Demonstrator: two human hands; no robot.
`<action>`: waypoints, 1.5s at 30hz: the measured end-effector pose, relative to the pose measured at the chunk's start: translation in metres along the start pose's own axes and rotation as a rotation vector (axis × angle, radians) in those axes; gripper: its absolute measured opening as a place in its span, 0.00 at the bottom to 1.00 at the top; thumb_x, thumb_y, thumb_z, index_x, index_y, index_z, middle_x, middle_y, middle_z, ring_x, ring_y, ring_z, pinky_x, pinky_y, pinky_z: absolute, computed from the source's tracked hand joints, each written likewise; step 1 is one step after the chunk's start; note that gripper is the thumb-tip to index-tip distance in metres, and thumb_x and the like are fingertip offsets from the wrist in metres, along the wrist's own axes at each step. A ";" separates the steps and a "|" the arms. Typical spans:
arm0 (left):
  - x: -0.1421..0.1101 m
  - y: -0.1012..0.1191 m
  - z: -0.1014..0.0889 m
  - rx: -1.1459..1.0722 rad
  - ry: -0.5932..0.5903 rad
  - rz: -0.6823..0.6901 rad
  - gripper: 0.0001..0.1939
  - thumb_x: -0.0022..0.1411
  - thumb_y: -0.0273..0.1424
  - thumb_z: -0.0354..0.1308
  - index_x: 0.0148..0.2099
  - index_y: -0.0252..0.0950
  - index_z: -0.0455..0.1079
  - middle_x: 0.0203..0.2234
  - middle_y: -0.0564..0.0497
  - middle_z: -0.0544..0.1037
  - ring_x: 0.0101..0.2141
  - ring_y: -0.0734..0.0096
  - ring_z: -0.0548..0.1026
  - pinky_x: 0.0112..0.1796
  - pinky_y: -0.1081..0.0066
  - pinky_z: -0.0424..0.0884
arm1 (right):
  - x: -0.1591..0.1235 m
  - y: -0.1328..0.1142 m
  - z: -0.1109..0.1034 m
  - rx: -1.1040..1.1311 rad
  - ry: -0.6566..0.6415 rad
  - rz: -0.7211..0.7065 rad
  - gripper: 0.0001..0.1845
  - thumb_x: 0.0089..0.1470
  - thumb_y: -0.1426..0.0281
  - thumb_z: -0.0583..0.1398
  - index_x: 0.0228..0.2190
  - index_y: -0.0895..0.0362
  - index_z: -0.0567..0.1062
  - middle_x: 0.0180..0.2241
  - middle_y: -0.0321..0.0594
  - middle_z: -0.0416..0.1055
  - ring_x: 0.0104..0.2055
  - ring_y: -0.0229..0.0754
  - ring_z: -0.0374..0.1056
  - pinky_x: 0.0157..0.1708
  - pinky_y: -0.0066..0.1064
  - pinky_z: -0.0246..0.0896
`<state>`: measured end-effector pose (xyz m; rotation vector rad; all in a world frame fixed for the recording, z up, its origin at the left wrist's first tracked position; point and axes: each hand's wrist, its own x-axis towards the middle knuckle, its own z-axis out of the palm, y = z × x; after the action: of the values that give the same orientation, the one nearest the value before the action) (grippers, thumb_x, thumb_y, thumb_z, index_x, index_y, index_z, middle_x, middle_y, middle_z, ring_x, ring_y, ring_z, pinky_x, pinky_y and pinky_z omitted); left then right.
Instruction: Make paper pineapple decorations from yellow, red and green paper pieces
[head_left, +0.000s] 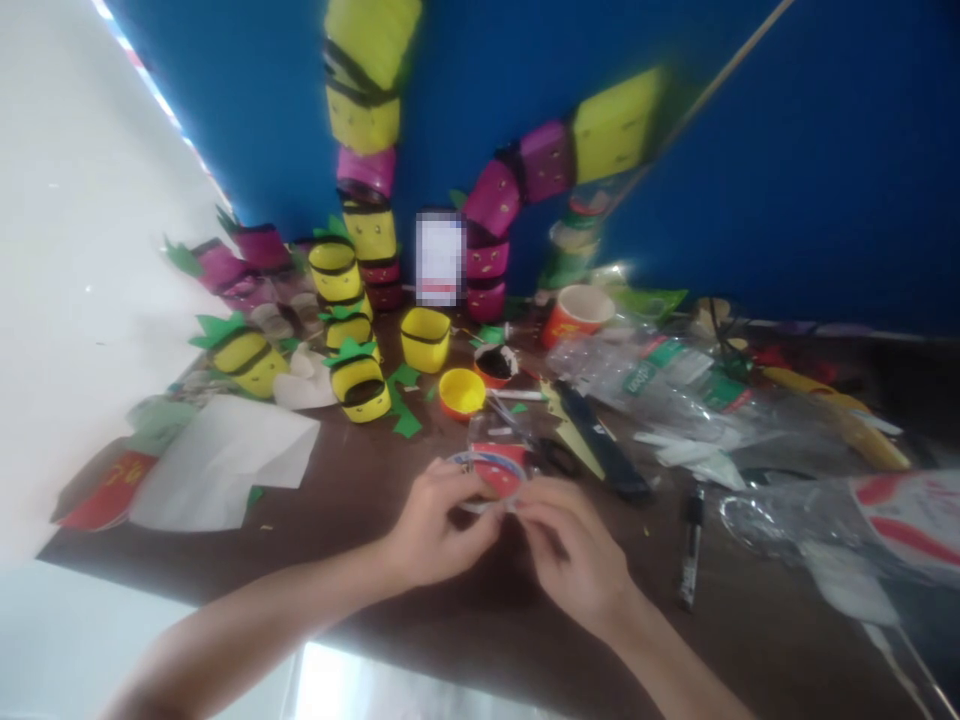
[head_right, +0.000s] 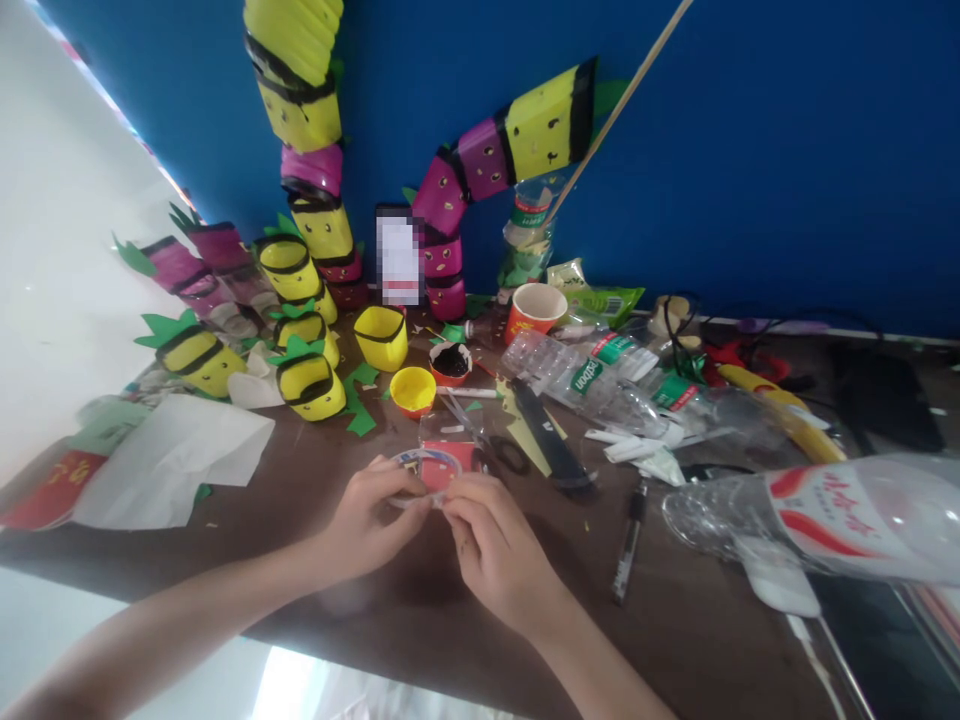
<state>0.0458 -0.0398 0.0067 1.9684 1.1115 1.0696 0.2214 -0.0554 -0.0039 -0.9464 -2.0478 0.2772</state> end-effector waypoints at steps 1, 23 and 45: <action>0.000 0.000 0.000 -0.002 -0.001 -0.004 0.05 0.55 0.27 0.55 0.27 0.35 0.68 0.20 0.55 0.73 0.24 0.76 0.68 0.31 0.74 0.60 | 0.000 0.000 0.000 -0.002 0.003 -0.002 0.13 0.50 0.83 0.55 0.36 0.55 0.68 0.35 0.43 0.69 0.40 0.43 0.67 0.40 0.38 0.67; 0.000 0.002 0.001 -0.059 -0.002 -0.118 0.07 0.55 0.28 0.54 0.26 0.35 0.69 0.20 0.54 0.74 0.24 0.75 0.69 0.31 0.73 0.64 | -0.002 0.003 -0.002 -0.035 -0.023 -0.082 0.15 0.49 0.83 0.55 0.38 0.57 0.68 0.36 0.44 0.70 0.41 0.44 0.67 0.40 0.39 0.67; 0.000 0.000 0.000 -0.087 -0.020 -0.099 0.06 0.54 0.25 0.55 0.25 0.34 0.68 0.19 0.55 0.72 0.23 0.77 0.66 0.30 0.74 0.61 | -0.001 0.000 -0.004 -0.026 0.036 -0.011 0.14 0.49 0.83 0.55 0.36 0.56 0.68 0.35 0.43 0.70 0.40 0.42 0.68 0.40 0.36 0.68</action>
<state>0.0463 -0.0400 0.0066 1.8337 1.1210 1.0258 0.2249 -0.0565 -0.0021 -0.9493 -2.0272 0.2265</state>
